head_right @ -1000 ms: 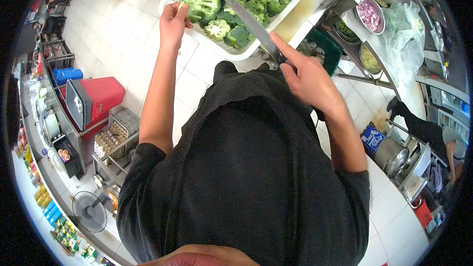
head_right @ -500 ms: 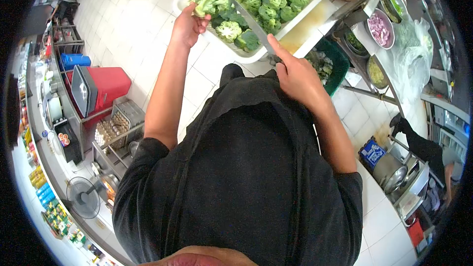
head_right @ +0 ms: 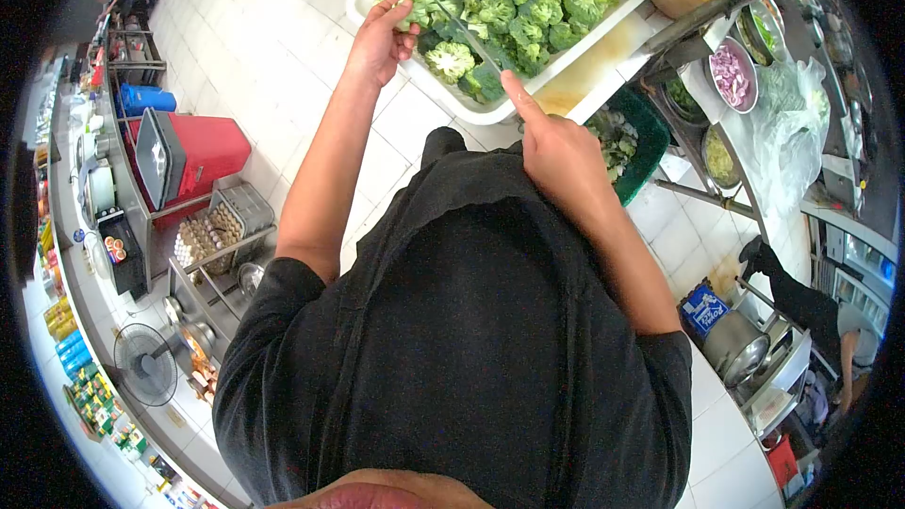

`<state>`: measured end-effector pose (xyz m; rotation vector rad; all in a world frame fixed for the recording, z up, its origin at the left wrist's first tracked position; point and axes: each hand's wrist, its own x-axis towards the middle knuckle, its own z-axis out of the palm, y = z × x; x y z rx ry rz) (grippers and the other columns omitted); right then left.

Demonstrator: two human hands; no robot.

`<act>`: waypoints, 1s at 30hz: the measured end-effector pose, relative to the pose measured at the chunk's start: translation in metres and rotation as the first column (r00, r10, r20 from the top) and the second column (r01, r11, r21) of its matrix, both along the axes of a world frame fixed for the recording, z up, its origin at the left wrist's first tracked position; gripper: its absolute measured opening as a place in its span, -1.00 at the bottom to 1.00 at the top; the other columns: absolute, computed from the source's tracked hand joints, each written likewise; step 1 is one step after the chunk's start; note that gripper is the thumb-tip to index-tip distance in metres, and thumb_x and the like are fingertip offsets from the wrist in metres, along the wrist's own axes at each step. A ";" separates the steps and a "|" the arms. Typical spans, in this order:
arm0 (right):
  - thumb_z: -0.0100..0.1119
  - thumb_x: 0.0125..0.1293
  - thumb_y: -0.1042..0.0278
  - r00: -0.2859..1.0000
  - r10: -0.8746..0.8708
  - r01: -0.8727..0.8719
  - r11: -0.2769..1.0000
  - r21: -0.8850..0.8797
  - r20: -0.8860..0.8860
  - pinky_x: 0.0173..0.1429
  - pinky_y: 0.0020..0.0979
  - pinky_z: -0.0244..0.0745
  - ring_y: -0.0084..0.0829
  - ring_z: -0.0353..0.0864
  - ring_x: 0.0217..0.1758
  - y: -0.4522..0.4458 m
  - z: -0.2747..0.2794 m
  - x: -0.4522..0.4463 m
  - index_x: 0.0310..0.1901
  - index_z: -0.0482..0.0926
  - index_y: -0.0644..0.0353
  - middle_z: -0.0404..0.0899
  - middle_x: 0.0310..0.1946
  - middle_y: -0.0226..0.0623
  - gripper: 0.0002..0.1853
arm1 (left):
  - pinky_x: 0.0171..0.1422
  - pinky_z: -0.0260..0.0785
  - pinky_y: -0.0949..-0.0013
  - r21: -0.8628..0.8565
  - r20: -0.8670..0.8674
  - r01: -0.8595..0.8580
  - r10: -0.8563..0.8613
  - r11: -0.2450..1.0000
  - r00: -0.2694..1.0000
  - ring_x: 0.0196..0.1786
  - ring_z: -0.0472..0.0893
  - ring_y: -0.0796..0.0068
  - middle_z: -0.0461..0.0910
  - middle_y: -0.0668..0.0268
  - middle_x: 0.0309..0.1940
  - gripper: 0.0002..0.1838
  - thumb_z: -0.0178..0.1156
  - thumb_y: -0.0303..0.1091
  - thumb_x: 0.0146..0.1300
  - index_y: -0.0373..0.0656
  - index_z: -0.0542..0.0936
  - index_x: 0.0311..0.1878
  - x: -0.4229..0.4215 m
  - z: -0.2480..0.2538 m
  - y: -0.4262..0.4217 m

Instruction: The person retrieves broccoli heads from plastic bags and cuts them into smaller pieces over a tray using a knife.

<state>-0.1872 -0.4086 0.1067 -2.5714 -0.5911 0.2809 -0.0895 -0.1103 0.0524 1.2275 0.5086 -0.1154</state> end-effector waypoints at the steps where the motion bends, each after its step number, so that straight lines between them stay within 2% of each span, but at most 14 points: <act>1: 0.09 0.42 0.44 0.999 0.015 -0.015 1.000 0.004 0.028 -0.20 0.10 0.53 0.13 0.68 -0.33 0.003 -0.005 0.002 0.64 0.17 -0.41 0.66 -0.43 0.06 -0.20 | -0.59 0.19 0.49 -0.024 -0.007 -0.004 0.004 1.000 1.000 -0.59 0.44 0.58 0.58 0.27 -0.41 -0.49 0.26 -0.16 0.50 -0.10 0.33 0.36 0.000 0.001 0.001; 4: 0.07 0.44 0.43 1.000 0.020 -0.019 0.997 -0.077 0.019 -0.21 0.12 0.54 0.13 0.68 -0.33 0.008 -0.008 0.006 0.64 0.16 -0.39 0.66 -0.44 0.05 -0.21 | -0.63 0.10 0.50 -0.134 -0.039 -0.002 -0.003 0.991 0.999 -0.60 0.38 0.60 0.53 0.28 -0.43 -0.59 0.18 -0.17 0.53 -0.09 0.37 0.31 0.004 0.002 0.006; 10: 0.04 0.45 0.43 0.999 0.038 -0.033 0.988 -0.148 0.025 -0.18 0.14 0.54 0.15 0.69 -0.33 0.010 -0.001 0.007 0.64 0.18 -0.39 0.66 -0.41 0.10 -0.24 | -0.64 0.02 0.52 -0.087 -0.091 -0.010 0.002 0.996 0.996 -0.61 0.30 0.63 0.47 0.27 -0.41 -0.66 0.11 -0.17 0.56 -0.08 0.41 0.26 -0.002 0.006 0.003; 13: 0.03 0.45 0.44 0.999 0.051 -0.050 0.996 -0.078 0.009 -0.16 0.15 0.53 0.17 0.68 -0.32 0.012 0.000 0.015 0.64 0.17 -0.38 0.66 -0.42 0.12 -0.23 | -0.66 -0.03 0.56 -0.077 -0.061 -0.001 -0.004 0.997 0.998 -0.62 0.25 0.67 0.50 0.26 -0.42 -0.77 0.12 -0.16 0.57 -0.07 0.41 0.07 -0.004 0.004 0.005; 16: 0.02 0.44 0.45 0.998 0.047 -0.052 0.992 -0.114 -0.046 -0.15 0.15 0.53 0.17 0.68 -0.31 0.022 0.001 0.028 0.65 0.17 -0.37 0.65 -0.43 0.13 -0.22 | -0.66 -0.06 0.56 -0.076 -0.061 0.041 -0.046 0.996 0.997 -0.62 0.21 0.69 0.49 0.27 -0.42 -0.77 0.10 -0.15 0.58 -0.05 0.39 0.09 -0.001 -0.001 0.011; 19: 0.02 0.42 0.49 0.997 0.071 -0.072 0.995 -0.067 -0.027 -0.15 0.14 0.52 0.17 0.67 -0.32 0.027 -0.002 0.035 0.64 0.17 -0.37 0.64 -0.44 0.15 -0.20 | -0.65 -0.07 0.56 -0.051 -0.062 0.022 -0.025 0.998 0.998 -0.61 0.19 0.70 0.48 0.28 -0.42 -0.77 0.09 -0.15 0.58 -0.04 0.39 0.10 -0.002 -0.002 0.009; 22: 0.04 0.32 0.52 0.996 0.069 -0.074 0.993 -0.091 -0.059 -0.08 0.13 0.56 0.18 0.70 -0.28 0.030 0.001 0.039 0.63 0.21 -0.35 0.68 -0.39 0.14 -0.15 | -0.64 -0.01 0.53 -0.038 -0.069 0.039 -0.042 0.999 0.997 -0.62 0.24 0.66 0.47 0.28 -0.42 -0.63 0.09 -0.16 0.59 -0.08 0.42 0.33 -0.002 -0.002 0.008; 25: 0.04 0.36 0.49 0.991 0.075 -0.079 0.996 -0.033 -0.107 -0.05 0.12 0.56 0.18 0.70 -0.24 0.031 0.002 0.043 0.63 0.22 -0.34 0.68 -0.38 0.13 -0.19 | -0.63 0.02 0.52 -0.056 -0.053 0.039 -0.042 0.998 0.998 -0.62 0.23 0.65 0.50 0.28 -0.42 -0.61 0.10 -0.14 0.59 -0.08 0.42 0.33 0.000 -0.007 0.012; 28: 0.03 0.41 0.45 0.983 0.053 -0.030 0.991 0.131 -0.175 0.01 0.02 0.59 0.21 0.69 -0.19 0.020 -0.002 0.038 0.63 0.21 -0.32 0.71 -0.23 0.18 -0.23 | -0.64 0.06 0.51 0.018 -0.074 0.071 -0.069 0.997 0.995 -0.62 0.30 0.63 0.54 0.26 -0.41 -0.59 0.10 -0.11 0.58 -0.10 0.42 0.34 -0.002 -0.003 0.010; 30: 0.01 0.42 0.49 0.988 0.025 0.019 0.959 0.284 -0.151 -0.03 -0.18 0.59 -0.10 0.71 -0.27 0.005 -0.011 0.031 0.64 0.22 -0.28 0.73 -0.19 0.10 -0.23 | -0.64 0.09 0.50 0.055 -0.066 0.070 -0.066 0.996 0.996 -0.62 0.35 0.61 0.56 0.23 -0.39 -0.56 0.11 -0.09 0.58 -0.10 0.41 0.36 -0.003 0.000 0.008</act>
